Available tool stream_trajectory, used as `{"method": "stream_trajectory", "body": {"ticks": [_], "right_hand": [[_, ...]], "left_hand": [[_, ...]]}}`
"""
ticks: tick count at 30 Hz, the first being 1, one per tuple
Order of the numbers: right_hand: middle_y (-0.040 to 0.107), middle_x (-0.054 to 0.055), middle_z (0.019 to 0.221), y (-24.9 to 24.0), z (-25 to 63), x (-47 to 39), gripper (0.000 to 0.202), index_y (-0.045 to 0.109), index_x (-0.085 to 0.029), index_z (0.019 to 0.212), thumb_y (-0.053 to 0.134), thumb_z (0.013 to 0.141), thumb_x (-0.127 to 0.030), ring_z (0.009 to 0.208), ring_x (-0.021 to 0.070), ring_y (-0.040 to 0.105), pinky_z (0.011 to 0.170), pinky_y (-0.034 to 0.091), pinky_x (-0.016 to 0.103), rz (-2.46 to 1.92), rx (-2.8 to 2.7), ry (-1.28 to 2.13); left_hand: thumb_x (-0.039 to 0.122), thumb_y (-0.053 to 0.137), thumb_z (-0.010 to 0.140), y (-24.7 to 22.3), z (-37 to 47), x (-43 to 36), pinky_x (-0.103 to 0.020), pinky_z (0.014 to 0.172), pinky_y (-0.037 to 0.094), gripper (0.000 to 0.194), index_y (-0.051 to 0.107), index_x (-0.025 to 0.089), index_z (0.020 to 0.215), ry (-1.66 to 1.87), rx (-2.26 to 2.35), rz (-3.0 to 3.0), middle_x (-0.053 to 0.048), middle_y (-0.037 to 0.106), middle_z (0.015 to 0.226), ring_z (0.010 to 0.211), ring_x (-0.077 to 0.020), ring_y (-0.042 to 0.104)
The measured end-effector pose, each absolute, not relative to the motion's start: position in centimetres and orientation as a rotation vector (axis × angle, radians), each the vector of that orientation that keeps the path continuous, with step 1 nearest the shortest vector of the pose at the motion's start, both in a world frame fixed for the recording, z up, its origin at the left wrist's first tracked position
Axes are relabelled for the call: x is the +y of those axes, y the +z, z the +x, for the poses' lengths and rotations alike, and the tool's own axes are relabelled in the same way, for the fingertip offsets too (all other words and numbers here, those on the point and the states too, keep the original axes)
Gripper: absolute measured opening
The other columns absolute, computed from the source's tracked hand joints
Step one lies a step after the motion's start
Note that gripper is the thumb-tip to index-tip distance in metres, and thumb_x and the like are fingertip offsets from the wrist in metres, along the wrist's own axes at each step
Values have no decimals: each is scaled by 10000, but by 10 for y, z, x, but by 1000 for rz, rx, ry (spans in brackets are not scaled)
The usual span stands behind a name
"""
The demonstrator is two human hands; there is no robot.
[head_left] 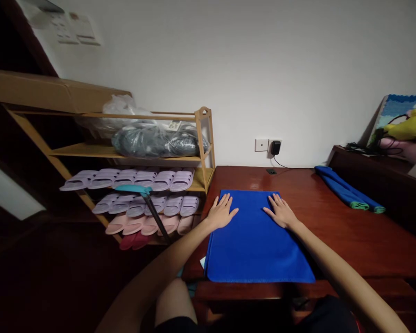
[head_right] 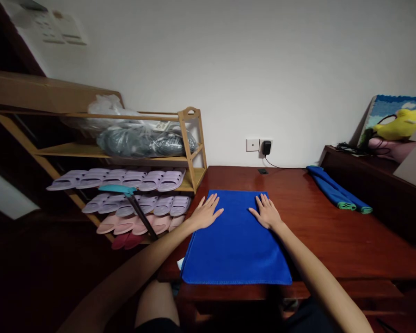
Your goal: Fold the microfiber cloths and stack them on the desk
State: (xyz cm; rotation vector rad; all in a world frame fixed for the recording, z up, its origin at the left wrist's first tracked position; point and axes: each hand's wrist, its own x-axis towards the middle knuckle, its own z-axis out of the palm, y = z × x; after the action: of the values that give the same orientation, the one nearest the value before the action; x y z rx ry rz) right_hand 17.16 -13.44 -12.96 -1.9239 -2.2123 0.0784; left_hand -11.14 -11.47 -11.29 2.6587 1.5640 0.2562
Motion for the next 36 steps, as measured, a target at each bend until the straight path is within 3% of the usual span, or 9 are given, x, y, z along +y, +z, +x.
{"method": "stream_trajectory", "body": {"ticks": [3, 8, 22, 36], "right_hand": [[122, 132, 1542, -123, 165, -172, 857, 237, -99, 1479, 171, 873, -702, 1426, 229, 33, 1161, 94, 414, -1843, -2228, 53], [79, 39, 1554, -135, 158, -246, 729, 148, -260, 1499, 278, 895, -647, 1424, 213, 62, 1158, 154, 432, -1648, -2393, 128], [53, 32, 1554, -145, 160, -274, 766, 130, -264, 1499, 355, 874, -646, 1420, 244, 60, 1155, 187, 469, -1672, -2314, 119], [66, 67, 1551, -143, 166, -230, 797, 177, -201, 1495, 269, 872, -689, 1422, 224, 25, 1164, 135, 434, -1692, -2366, 150]], "left_hand": [[538, 176, 968, -106, -120, -154, -432, 1147, 140, 657, 227, 126, 1478, 366, 1447, 2745, -123, 212, 1532, 1426, -217, 133], [543, 285, 958, -114, -143, -217, -417, 1138, 214, 650, 116, 230, 1503, 351, 1172, 2853, -61, 189, 1546, 1419, -217, 171], [536, 289, 962, -113, -144, -237, -466, 1134, 210, 636, 135, 233, 1500, 292, 1216, 2798, -70, 222, 1538, 1417, -245, 176], [570, 259, 953, -118, -143, -198, -432, 1148, 158, 651, 194, 208, 1490, 250, 1279, 2777, -78, 212, 1539, 1421, -222, 164]]}}
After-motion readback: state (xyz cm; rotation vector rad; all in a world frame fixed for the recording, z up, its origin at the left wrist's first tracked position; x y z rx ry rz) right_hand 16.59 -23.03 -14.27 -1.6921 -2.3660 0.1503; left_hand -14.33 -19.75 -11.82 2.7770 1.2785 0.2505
